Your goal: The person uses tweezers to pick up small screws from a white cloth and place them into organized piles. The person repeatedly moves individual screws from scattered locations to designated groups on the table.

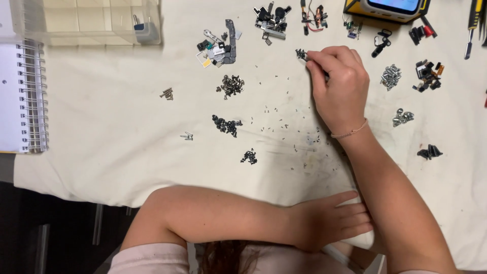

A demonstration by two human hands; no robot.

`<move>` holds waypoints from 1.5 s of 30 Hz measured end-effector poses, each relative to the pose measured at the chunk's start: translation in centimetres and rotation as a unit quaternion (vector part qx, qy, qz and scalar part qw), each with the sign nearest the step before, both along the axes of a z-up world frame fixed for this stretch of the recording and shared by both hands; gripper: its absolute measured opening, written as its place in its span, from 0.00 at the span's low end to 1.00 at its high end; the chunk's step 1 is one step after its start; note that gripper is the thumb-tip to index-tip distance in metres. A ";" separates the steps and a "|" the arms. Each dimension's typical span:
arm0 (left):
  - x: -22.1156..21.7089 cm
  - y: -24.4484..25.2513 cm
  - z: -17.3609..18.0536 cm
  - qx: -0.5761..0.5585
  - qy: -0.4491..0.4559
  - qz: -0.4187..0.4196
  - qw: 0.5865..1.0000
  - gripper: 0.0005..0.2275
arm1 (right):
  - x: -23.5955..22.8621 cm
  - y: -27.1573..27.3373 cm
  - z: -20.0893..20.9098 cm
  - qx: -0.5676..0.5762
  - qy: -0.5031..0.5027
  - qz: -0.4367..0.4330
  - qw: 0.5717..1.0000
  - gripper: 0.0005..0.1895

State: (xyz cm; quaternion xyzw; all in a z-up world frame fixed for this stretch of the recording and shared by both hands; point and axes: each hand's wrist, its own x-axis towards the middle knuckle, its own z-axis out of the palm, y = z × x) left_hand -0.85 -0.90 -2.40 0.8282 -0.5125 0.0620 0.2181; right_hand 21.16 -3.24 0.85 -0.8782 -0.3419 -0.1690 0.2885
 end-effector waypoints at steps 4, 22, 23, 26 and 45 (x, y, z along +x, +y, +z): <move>-0.1 0.2 0.5 0.027 -0.013 0.017 0.999 0.26 | -2.2 -1.5 2.4 0.032 0.009 0.016 0.999 0.07; 0.7 0.2 1.0 0.054 0.020 -0.026 0.998 0.26 | -9.1 -6.4 2.7 0.008 0.118 0.088 0.989 0.04; 0.8 0.3 1.3 0.078 0.015 -0.034 0.996 0.27 | -9.1 -6.6 2.9 0.007 0.127 0.069 0.989 0.05; 0.9 0.6 1.7 0.111 0.000 -0.045 0.993 0.29 | -9.0 -7.6 3.2 0.003 0.146 0.031 0.989 0.05; 1.0 0.5 2.4 0.193 0.009 -0.067 0.979 0.31 | -8.5 -8.7 2.9 0.006 0.170 0.036 0.985 0.03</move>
